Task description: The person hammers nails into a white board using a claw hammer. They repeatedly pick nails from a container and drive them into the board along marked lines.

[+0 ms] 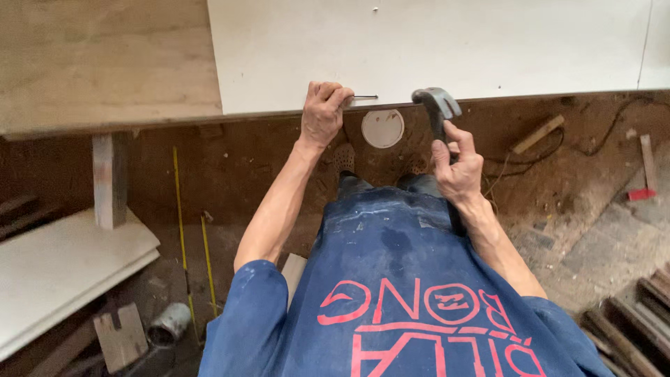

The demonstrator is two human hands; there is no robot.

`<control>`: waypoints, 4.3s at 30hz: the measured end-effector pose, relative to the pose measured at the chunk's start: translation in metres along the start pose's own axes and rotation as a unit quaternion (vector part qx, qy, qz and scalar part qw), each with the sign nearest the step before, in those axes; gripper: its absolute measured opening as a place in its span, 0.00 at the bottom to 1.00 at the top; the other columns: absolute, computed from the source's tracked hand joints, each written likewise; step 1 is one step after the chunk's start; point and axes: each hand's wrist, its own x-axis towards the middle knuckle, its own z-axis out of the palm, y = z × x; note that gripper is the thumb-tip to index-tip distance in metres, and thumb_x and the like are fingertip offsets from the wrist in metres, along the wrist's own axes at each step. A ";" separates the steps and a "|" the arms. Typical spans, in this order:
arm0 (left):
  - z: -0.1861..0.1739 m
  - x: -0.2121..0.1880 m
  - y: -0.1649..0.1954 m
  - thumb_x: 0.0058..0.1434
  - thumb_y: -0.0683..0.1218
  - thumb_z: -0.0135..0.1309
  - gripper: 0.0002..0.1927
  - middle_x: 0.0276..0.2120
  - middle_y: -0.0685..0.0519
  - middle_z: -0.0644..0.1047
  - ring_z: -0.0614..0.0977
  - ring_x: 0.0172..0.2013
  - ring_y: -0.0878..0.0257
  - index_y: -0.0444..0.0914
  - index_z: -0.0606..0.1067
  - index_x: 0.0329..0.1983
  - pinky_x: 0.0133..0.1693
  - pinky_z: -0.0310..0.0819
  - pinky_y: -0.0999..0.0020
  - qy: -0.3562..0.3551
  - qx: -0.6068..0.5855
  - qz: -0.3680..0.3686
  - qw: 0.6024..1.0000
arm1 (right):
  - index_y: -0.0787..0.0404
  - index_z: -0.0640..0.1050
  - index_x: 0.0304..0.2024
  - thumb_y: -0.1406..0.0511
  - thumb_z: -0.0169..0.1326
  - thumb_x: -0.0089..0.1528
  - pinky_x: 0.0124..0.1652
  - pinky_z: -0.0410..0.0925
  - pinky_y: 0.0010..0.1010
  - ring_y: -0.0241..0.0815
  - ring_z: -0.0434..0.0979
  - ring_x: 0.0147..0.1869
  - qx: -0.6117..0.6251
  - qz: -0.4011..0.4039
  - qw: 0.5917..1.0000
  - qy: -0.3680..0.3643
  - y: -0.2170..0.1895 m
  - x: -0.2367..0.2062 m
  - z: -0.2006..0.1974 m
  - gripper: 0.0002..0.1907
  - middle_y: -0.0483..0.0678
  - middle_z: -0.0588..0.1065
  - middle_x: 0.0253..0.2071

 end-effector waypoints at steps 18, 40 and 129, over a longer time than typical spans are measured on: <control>-0.018 0.003 0.008 0.61 0.41 0.65 0.07 0.35 0.61 0.73 0.71 0.40 0.60 0.44 0.78 0.40 0.43 0.75 0.70 0.027 -0.054 0.013 0.998 | 0.61 0.63 0.65 0.69 0.45 0.76 0.21 0.64 0.20 0.30 0.72 0.23 0.037 -0.113 0.993 0.014 -0.102 0.003 0.031 0.15 0.44 0.74 0.24; -0.027 0.004 -0.005 0.59 0.42 0.65 0.08 0.35 0.60 0.73 0.72 0.42 0.60 0.44 0.78 0.39 0.46 0.74 0.68 0.032 -0.057 0.024 0.998 | 0.65 0.64 0.67 0.64 0.49 0.77 0.23 0.63 0.24 0.32 0.70 0.24 -0.015 0.018 0.999 0.033 -0.079 0.011 0.045 0.19 0.44 0.73 0.25; -0.082 -0.039 -0.055 0.69 0.48 0.56 0.05 0.46 0.58 0.81 0.77 0.49 0.60 0.44 0.78 0.43 0.50 0.70 0.64 -0.010 0.021 0.077 0.997 | 0.62 0.64 0.66 0.64 0.49 0.74 0.20 0.63 0.23 0.30 0.72 0.23 -0.022 0.029 0.999 -0.018 -0.077 0.033 0.126 0.20 0.43 0.73 0.24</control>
